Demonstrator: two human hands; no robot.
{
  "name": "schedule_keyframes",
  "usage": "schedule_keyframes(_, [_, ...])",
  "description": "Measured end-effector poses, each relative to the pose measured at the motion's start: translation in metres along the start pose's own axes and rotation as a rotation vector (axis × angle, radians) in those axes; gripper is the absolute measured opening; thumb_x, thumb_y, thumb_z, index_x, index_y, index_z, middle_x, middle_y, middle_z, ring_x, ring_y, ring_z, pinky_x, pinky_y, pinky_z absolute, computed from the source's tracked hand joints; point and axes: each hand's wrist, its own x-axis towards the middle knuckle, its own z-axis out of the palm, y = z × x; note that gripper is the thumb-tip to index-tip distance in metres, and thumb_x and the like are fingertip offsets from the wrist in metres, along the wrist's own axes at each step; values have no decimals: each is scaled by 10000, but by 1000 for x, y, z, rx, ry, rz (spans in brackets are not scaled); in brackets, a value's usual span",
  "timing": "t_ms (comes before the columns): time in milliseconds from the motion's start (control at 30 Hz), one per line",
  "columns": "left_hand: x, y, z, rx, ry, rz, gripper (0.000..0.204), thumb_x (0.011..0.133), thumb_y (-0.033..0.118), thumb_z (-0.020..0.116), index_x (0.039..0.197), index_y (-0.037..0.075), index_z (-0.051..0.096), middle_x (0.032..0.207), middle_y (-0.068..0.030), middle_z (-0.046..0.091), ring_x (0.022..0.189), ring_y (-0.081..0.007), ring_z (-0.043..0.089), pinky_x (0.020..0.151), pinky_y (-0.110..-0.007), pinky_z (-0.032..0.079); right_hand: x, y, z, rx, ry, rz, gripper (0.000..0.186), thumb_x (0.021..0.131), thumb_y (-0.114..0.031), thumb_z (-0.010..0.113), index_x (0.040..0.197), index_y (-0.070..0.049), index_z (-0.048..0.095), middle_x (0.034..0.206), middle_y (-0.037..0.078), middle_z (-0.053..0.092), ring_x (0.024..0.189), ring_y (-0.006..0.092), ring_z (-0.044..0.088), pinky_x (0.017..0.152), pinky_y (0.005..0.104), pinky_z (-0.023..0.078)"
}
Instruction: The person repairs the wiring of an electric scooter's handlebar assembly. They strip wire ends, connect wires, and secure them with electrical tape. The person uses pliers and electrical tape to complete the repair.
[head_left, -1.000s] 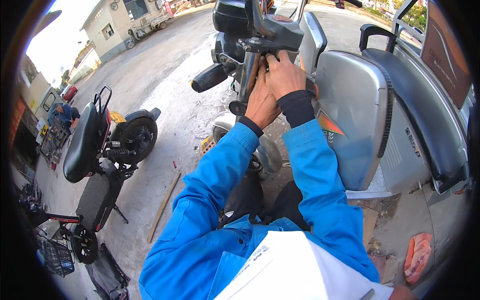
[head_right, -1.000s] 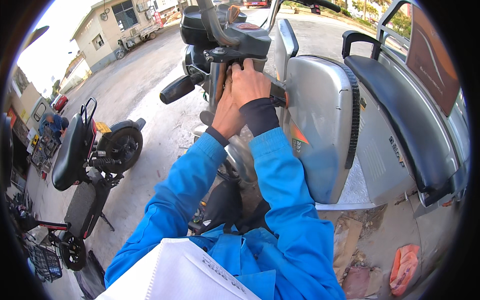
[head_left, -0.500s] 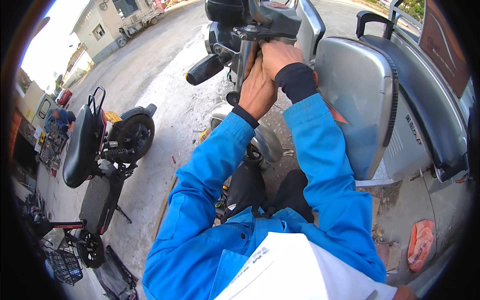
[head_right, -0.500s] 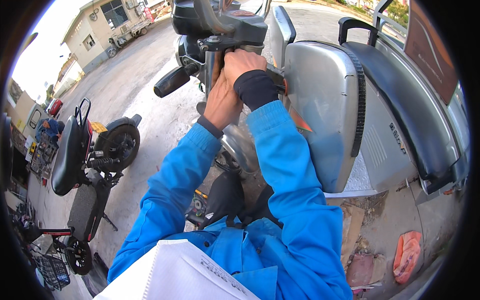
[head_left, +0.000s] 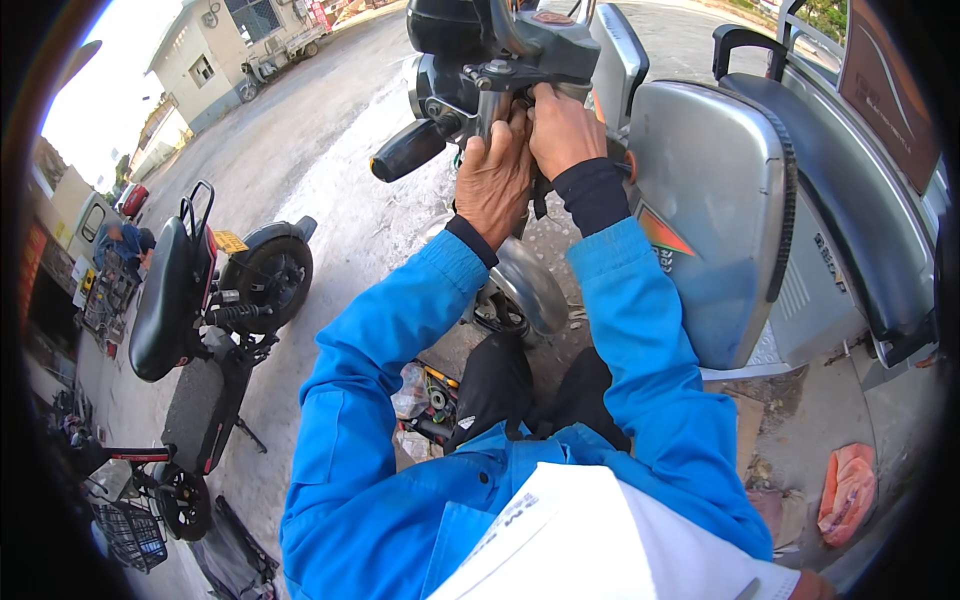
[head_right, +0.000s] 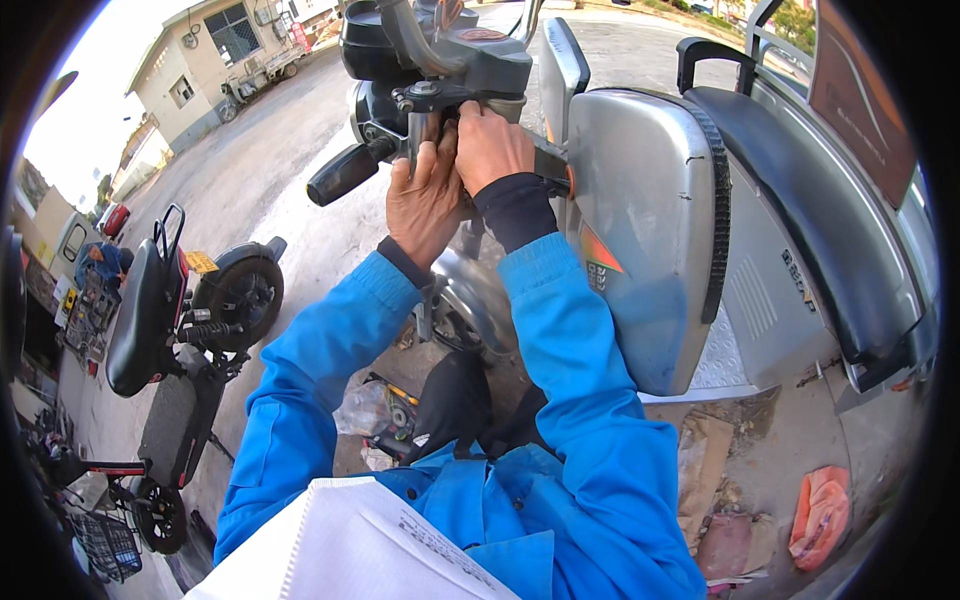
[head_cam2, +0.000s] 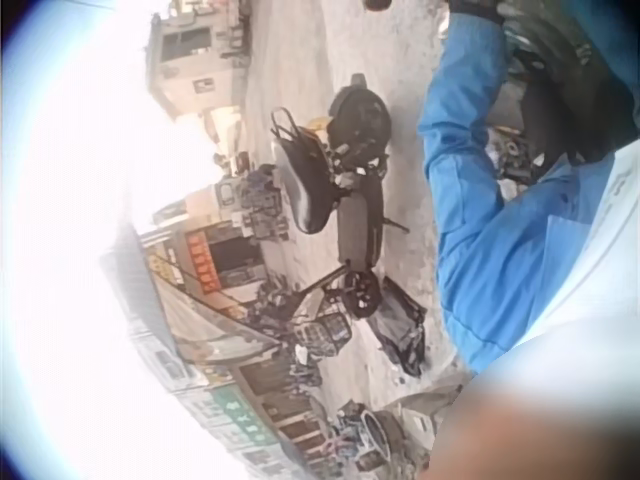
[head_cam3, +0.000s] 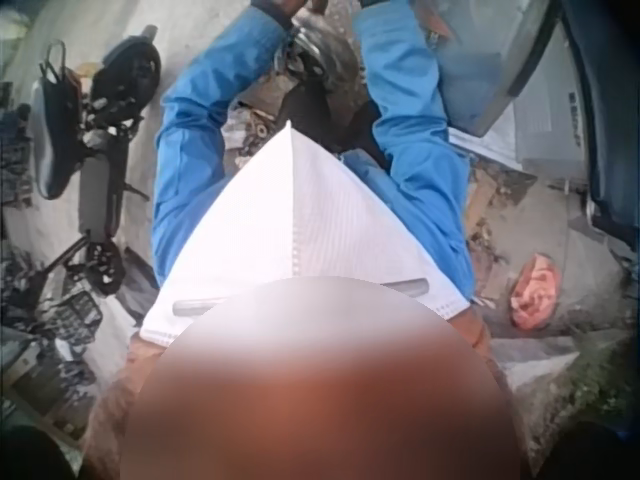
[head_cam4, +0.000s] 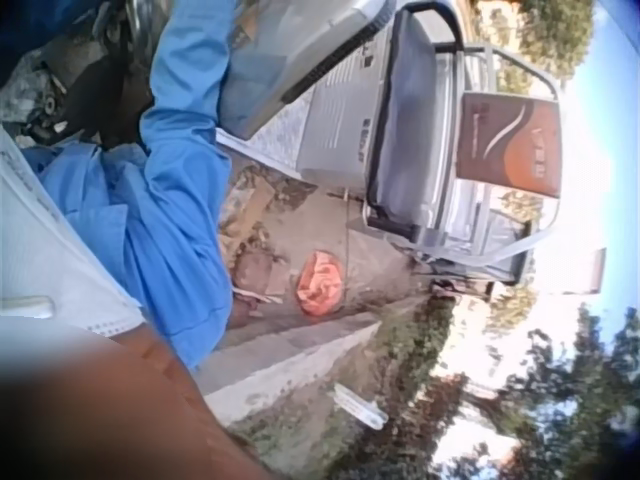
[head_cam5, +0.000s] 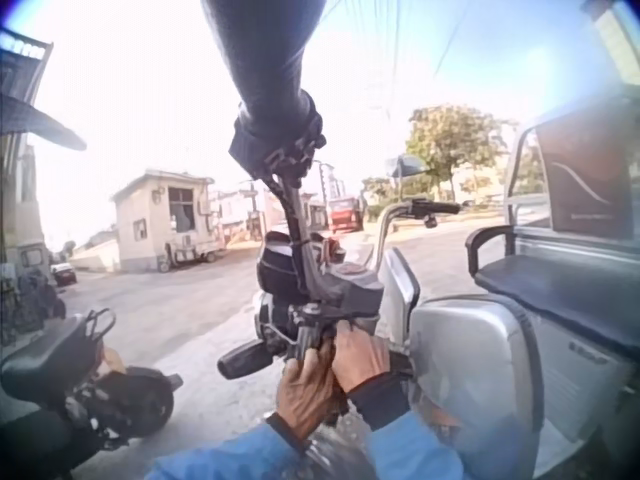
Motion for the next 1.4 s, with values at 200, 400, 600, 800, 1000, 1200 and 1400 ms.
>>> schedule_keyframes(200, [4, -12, 13, 128, -32, 42, 630, 932, 315, 638, 1546, 179, 600, 1647, -29, 480, 1615, -253, 293, 1336, -673, 33, 0, -3, 4, -79, 61, -20, 170, 981, -141, 631, 1031, -62, 773, 1001, 191, 773, 903, 422, 764, 779, 529, 614])
schedule_keyframes(400, [4, -17, 27, 58, 55, 77, 499, 938, 252, 621, 1422, 144, 678, 1513, -42, 549, 1571, -245, 332, 1328, -713, 108, 19, -7, 12, -266, -70, -57, 170, 955, -136, 657, 955, -81, 817, 996, 174, 775, 900, 404, 786, 788, 490, 641])
schedule_keyframes(600, [13, -19, 25, 98, 72, 89, 466, 921, 256, 622, 1353, 105, 710, 1451, -60, 578, 1567, -257, 324, 1334, -707, 136, -10, 6, 10, 86, 177, -118, 275, 950, -49, 636, 1199, -62, 755, 1195, 190, 740, 979, 417, 763, 829, 476, 629])
schedule_keyframes(800, [11, -36, 15, 149, 44, 216, 518, 951, 292, 586, 1422, 97, 679, 1519, -58, 560, 1561, -256, 338, 1351, -655, 149, -71, 15, 6, 166, 376, -40, 417, 912, -103, 793, 1322, -77, 720, 1163, 110, 688, 1064, 360, 688, 901, 465, 570])
schedule_keyframes(1000, [11, -38, 13, 162, 69, 223, 549, 973, 297, 580, 1504, 161, 614, 1560, -43, 539, 1555, -241, 343, 1353, -625, 135, -60, 17, 20, -100, 418, -101, 373, 888, -175, 817, 1255, -164, 755, 1095, 12, 691, 1032, 259, 636, 832, 436, 468])
schedule_keyframes(1200, [19, -27, 20, 234, 66, 184, 490, 974, 287, 586, 1419, 106, 679, 1507, -73, 564, 1546, -238, 345, 1355, -618, 114, -45, 15, 28, -156, 453, -141, 301, 909, -143, 744, 1207, -153, 783, 1016, 0, 662, 1006, 236, 610, 853, 433, 425])
schedule_keyframes(1400, [30, -32, 21, 97, 52, 246, 428, 926, 210, 628, 1311, 61, 743, 1487, -54, 621, 1576, -245, 349, 1376, -558, 93, -35, 20, 27, -193, 393, -195, 286, 900, -131, 692, 1163, -137, 805, 977, -1, 631, 978, 235, 596, 840, 423, 417])
